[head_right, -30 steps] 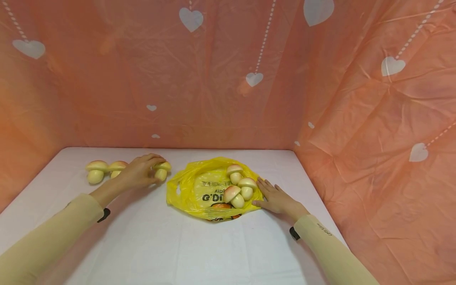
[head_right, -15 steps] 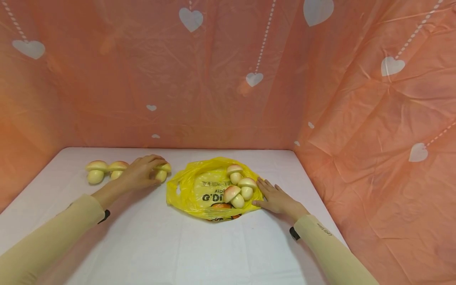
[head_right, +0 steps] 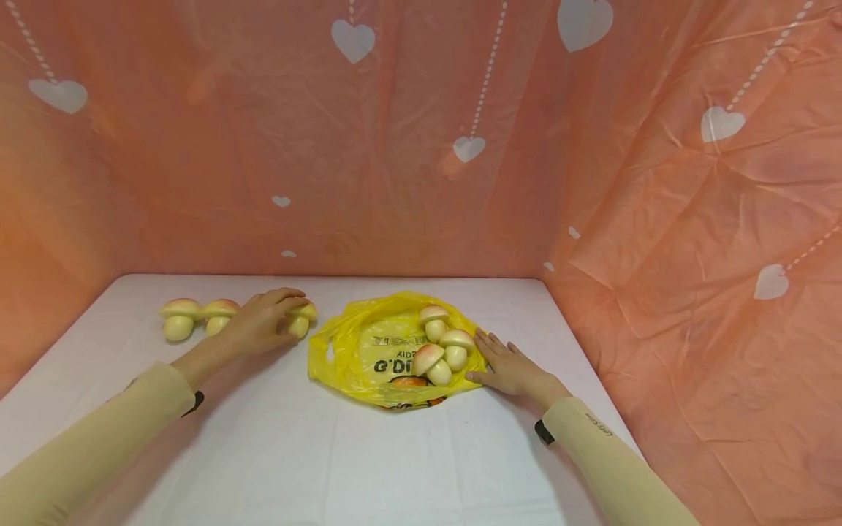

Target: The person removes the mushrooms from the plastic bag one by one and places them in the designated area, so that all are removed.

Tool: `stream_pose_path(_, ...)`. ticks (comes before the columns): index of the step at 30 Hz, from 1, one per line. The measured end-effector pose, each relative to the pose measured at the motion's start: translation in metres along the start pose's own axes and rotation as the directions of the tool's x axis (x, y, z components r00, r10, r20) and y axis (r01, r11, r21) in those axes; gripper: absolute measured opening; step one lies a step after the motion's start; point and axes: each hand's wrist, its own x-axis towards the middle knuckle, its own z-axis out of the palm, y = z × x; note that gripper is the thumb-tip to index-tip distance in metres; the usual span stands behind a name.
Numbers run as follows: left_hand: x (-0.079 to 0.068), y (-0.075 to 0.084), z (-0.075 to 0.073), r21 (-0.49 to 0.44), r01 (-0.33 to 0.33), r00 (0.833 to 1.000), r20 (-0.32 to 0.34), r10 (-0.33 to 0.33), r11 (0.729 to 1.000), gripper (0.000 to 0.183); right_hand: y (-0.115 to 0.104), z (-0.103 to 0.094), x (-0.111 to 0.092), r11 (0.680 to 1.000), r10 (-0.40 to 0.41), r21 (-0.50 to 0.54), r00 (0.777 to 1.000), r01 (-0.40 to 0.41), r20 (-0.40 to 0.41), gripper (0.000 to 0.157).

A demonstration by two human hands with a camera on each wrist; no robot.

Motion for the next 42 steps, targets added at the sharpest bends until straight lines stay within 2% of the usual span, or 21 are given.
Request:
stream_pose_path(6,-0.002,0.001,-0.001,-0.021,-0.014,1.0,-0.02,0.013,1.0,0.071,0.0,0.001,0.0,1.0,-0.003,0.001,1.0,0.003,0.0,0.09)
stream_pose_path(12,-0.002,0.012,-0.004,-0.064,-0.062,0.99,-0.13,0.053,0.996,0.057,0.001,0.002,-0.001,1.0,-0.007,0.0,1.0,0.007,0.0,0.09)
stream_pose_path(16,0.0,0.027,-0.006,-0.102,-0.088,0.971,-0.229,0.062,0.991,0.05,0.001,0.001,-0.001,1.0,-0.013,-0.004,1.0,0.013,-0.002,0.09)
stream_pose_path(19,0.005,0.037,-0.006,-0.127,-0.129,0.948,-0.306,0.085,0.983,0.048,0.0,0.0,0.0,1.0,-0.015,-0.003,1.0,0.015,-0.004,0.089)
stream_pose_path(23,0.013,0.052,-0.002,-0.161,-0.18,0.923,-0.369,0.11,0.97,0.047,-0.001,-0.001,-0.001,1.0,-0.013,-0.001,1.0,0.013,-0.002,0.089)
stream_pose_path(26,0.018,0.064,0.0,-0.185,-0.188,0.919,-0.38,0.106,0.965,0.048,-0.002,-0.001,-0.001,1.0,-0.009,0.001,1.0,0.009,0.003,0.089)
stream_pose_path(31,0.026,0.085,0.008,-0.226,-0.194,0.922,-0.375,0.099,0.954,0.048,-0.001,0.0,0.0,1.0,-0.002,-0.002,1.0,0.002,0.01,0.09)
stream_pose_path(36,0.035,0.108,0.02,-0.276,-0.203,0.934,-0.343,0.101,0.939,0.047,0.001,0.0,0.001,1.0,0.002,-0.008,1.0,-0.002,0.015,0.09)
stream_pose_path(42,0.045,0.138,0.033,-0.331,-0.208,0.959,-0.255,0.125,0.92,0.047,0.002,0.0,0.003,1.0,0.005,-0.012,1.0,-0.005,0.023,0.091)
